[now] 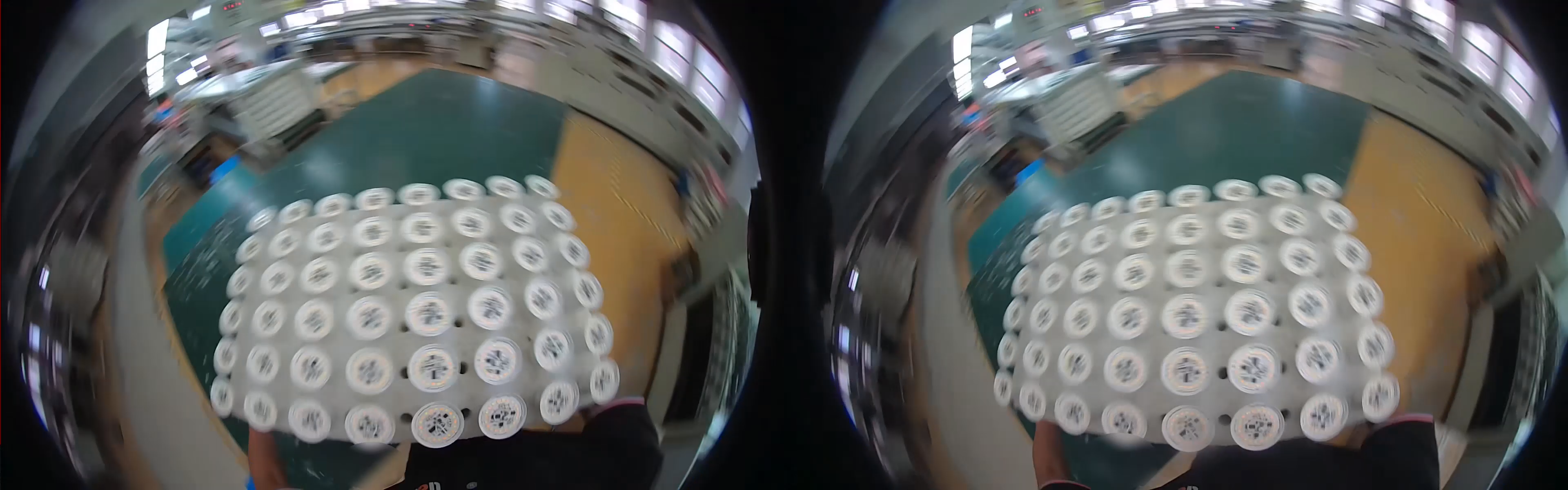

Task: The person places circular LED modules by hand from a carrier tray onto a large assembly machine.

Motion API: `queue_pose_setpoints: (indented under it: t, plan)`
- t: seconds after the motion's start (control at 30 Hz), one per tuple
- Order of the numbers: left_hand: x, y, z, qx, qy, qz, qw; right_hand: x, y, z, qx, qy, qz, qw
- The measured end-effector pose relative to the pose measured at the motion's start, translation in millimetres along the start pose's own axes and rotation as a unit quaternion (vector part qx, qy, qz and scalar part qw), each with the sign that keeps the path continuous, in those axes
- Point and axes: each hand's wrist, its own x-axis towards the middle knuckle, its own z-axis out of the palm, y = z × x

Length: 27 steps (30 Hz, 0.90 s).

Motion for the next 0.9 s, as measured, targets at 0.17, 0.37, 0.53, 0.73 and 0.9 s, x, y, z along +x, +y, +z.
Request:
queue_pose_setpoints:
  t: [0.17,0.37,0.53,0.73,0.9]
  plan:
    - [88,-61,143,0.167,-0.053,-0.090,0.980,-44,40,-37,-0.084,0.119,0.085,0.986]
    - [89,-165,265,0.313,-0.149,-0.149,0.926,-126,118,-37,-0.032,0.166,0.240,0.956]
    - [55,-226,330,0.376,-0.258,-0.193,0.869,-152,135,-31,0.011,0.176,0.265,0.948]
    - [-12,-293,390,0.409,-0.388,-0.258,0.785,-168,142,-48,0.036,0.202,0.253,0.946]
    - [-84,-358,446,0.429,-0.491,-0.296,0.698,-202,178,-80,0.088,0.264,0.259,0.925]
